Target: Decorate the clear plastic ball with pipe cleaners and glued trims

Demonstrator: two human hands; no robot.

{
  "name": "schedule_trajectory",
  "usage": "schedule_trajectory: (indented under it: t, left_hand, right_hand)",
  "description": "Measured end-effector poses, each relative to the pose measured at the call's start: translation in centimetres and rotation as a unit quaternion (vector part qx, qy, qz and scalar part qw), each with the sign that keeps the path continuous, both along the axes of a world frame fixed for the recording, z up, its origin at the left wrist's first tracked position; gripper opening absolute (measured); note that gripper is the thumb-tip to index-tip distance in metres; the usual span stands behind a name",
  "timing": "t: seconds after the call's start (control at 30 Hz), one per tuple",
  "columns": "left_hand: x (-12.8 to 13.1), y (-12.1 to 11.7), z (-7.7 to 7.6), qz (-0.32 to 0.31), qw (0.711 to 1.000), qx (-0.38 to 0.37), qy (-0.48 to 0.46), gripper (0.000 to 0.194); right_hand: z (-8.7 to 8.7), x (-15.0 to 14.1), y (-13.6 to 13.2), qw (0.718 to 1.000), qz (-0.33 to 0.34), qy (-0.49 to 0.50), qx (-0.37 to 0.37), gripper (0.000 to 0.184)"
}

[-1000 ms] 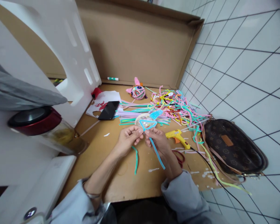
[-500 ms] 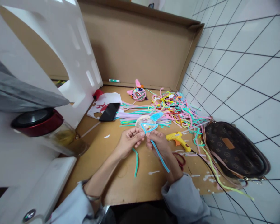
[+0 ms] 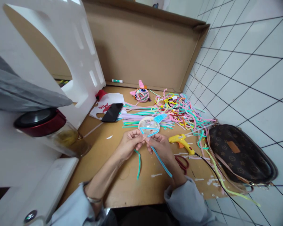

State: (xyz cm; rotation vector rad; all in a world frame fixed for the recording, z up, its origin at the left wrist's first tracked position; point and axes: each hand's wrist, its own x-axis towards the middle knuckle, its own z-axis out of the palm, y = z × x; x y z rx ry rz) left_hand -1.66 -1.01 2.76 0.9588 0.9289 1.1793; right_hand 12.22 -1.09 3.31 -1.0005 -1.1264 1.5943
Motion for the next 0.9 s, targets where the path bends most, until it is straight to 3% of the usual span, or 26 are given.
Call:
schedule_trajectory:
  t: [0.2, 0.47, 0.73, 0.9]
  left_hand:
    - [0.3, -0.2, 0.1, 0.022, 1.0, 0.012, -0.012, 0.046]
    - [0.2, 0.1, -0.5, -0.012, 0.999, 0.02, -0.028, 0.048]
    - [0.0, -0.1, -0.8, 0.013, 0.995, 0.062, 0.081, 0.037]
    - [0.1, -0.2, -0.4, 0.063, 0.988, 0.075, 0.122, 0.029]
  right_hand:
    - [-0.3, -0.1, 0.1, 1.0, -0.003, 0.01, 0.003, 0.025]
    - [-1.4, 0.1, 0.8, 0.998, -0.012, 0.043, -0.041, 0.03]
    - [-0.6, 0.3, 0.5, 0.999, -0.025, 0.035, -0.016, 0.03]
    - [-0.5, 0.2, 0.4, 0.999, -0.019, 0.021, -0.025, 0.035]
